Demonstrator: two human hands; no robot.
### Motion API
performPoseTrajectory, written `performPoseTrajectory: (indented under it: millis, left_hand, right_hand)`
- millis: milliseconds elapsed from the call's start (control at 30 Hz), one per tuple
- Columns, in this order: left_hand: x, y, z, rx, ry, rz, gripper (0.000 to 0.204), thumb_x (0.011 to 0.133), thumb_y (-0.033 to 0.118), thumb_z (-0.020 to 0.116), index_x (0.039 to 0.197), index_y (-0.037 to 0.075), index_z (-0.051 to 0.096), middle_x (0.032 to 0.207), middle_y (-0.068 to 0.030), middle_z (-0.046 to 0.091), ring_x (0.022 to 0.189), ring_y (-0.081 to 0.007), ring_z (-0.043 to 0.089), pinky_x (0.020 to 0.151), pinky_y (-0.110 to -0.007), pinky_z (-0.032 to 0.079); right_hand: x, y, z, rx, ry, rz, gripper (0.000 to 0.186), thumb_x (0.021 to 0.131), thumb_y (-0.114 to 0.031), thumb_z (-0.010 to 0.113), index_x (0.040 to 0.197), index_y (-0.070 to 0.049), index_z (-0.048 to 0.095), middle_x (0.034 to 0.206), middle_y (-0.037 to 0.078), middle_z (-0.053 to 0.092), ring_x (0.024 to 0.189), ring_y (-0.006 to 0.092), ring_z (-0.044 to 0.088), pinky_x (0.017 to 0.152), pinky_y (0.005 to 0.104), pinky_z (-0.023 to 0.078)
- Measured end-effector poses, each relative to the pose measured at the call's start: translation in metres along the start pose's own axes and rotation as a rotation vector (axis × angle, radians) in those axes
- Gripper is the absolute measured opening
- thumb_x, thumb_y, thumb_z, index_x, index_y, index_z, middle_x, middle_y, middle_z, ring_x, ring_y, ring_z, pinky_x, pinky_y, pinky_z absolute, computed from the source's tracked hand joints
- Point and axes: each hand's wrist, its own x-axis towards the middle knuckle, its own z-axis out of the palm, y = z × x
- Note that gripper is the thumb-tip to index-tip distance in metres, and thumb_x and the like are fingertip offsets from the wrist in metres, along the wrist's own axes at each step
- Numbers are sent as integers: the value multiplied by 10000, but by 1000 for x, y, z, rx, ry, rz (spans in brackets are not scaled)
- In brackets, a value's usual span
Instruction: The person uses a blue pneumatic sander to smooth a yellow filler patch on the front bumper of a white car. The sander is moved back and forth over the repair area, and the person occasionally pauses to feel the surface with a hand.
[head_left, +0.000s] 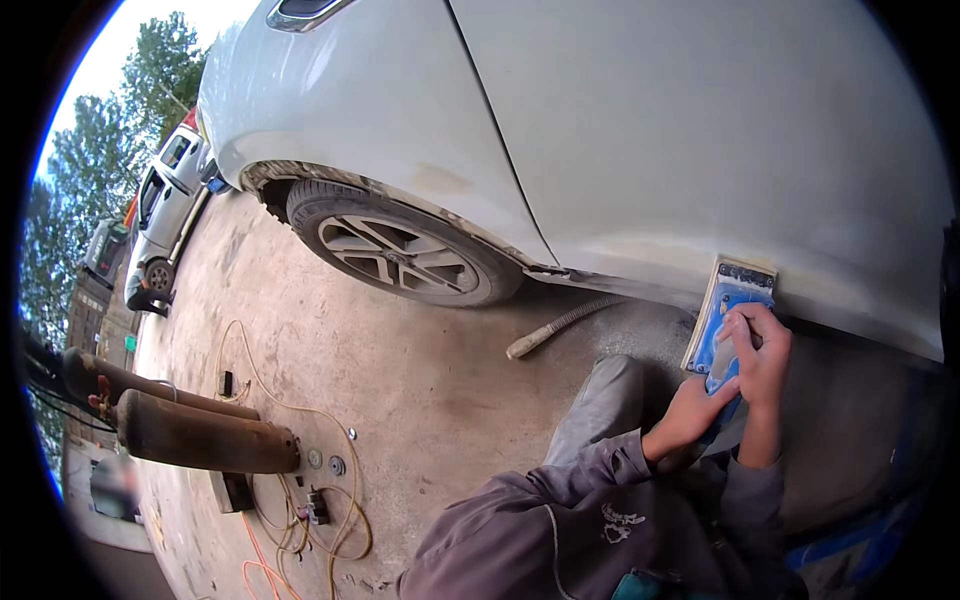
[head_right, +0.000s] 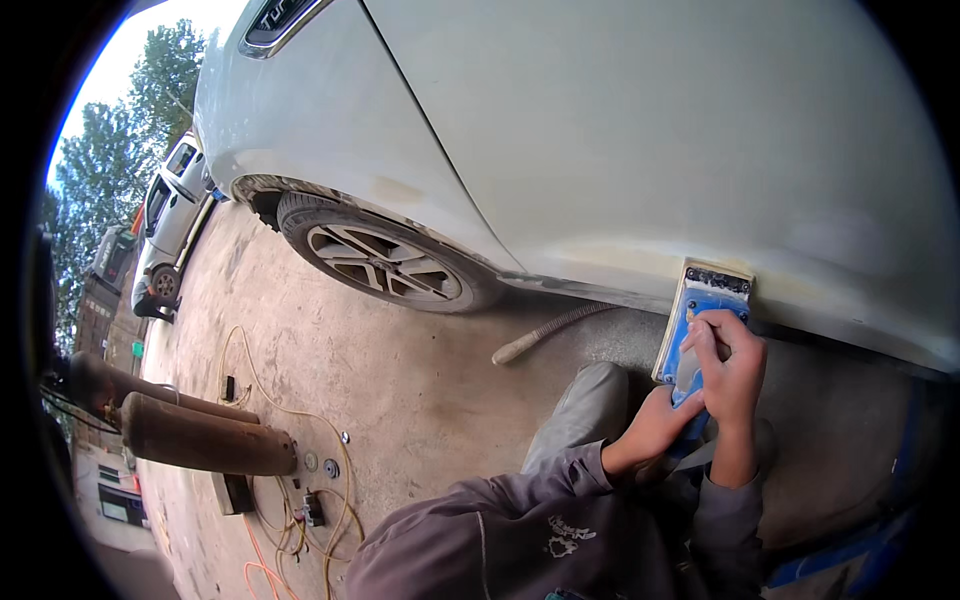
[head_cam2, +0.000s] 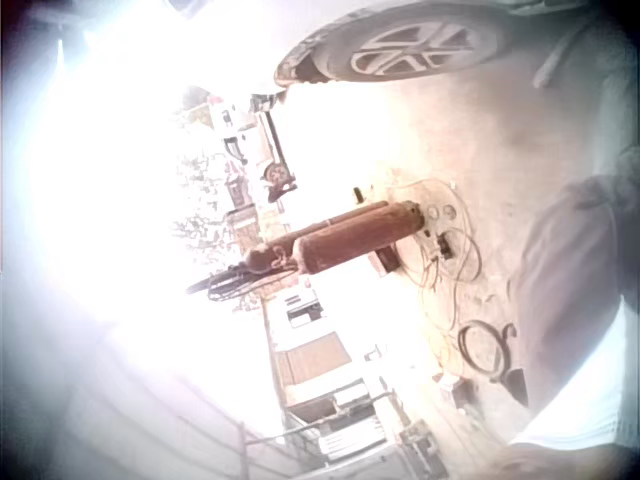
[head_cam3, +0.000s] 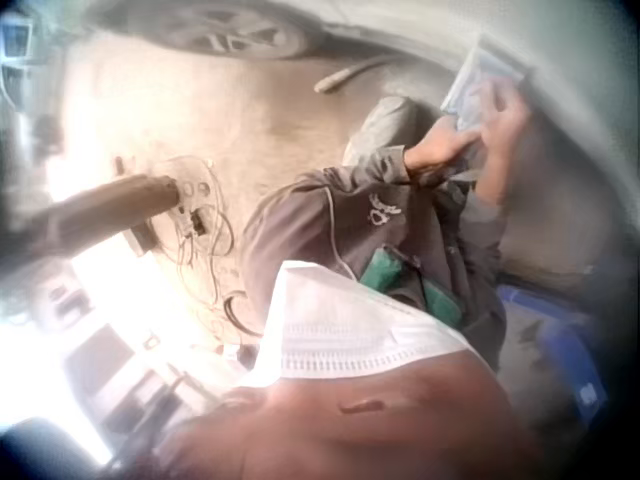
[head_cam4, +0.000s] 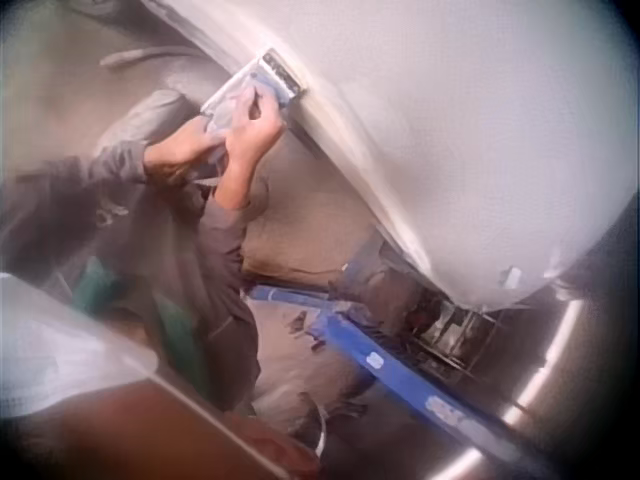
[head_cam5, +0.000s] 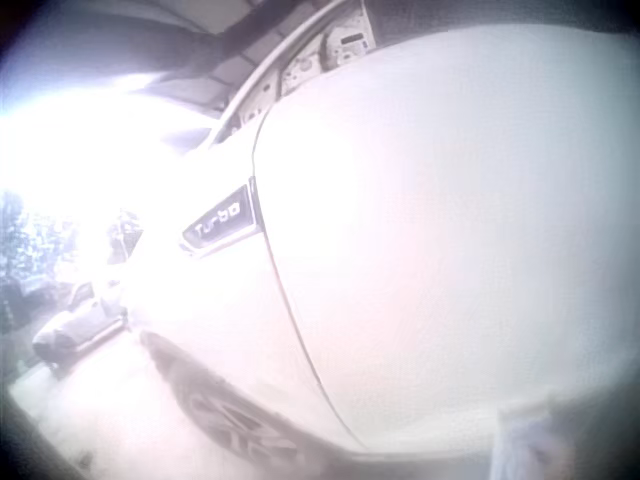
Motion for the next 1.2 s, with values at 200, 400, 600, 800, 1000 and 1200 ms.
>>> performPoseTrajectory:
  millis: [200,400,600,800,1000,1200]
  left_hand:
    - [18,4,17,294,8,14,610,884,529,648,899,-80,673,724,-214,666,713,-356,688,663,-423,510]
    - [5,13,-7,155,43,7,386,971,330,596,912,-44,673,777,-38,676,702,-90,596,621,-290,478]
    - [6,12,2,136,-10,45,424,980,373,597,934,-44,655,790,-29,647,732,-76,548,636,-289,460]
    - [7,10,6,142,-34,-25,441,963,398,625,917,-39,653,786,-31,645,725,-77,547,622,-275,450]
    - [5,1,-13,169,-23,44,545,987,491,529,916,-37,642,737,-22,616,622,-77,527,518,-269,394]
    - [7,11,-1,189,-53,38,572,1000,499,513,985,-61,627,823,-29,628,719,-92,556,603,-266,428]
  right_hand:
    - [-1,9,-31,-46,120,1,104,955,-31,576,930,53,633,761,56,664,719,81,625,677,229,499]
    - [6,7,0,41,46,-51,64,910,-2,616,899,49,654,742,73,681,702,82,664,623,245,536]
    - [4,-6,-14,-29,67,-35,83,913,-23,619,888,47,655,752,91,699,688,103,685,639,260,550]
    - [1,-5,-21,-28,137,-36,86,915,-31,628,911,50,656,708,83,686,694,110,684,639,254,542]
    - [7,-2,0,-88,113,-109,65,897,-29,643,858,22,656,712,64,700,661,113,700,593,244,540]
    - [6,2,-10,-63,164,-96,67,897,-44,642,866,14,654,698,67,692,655,115,700,593,249,535]
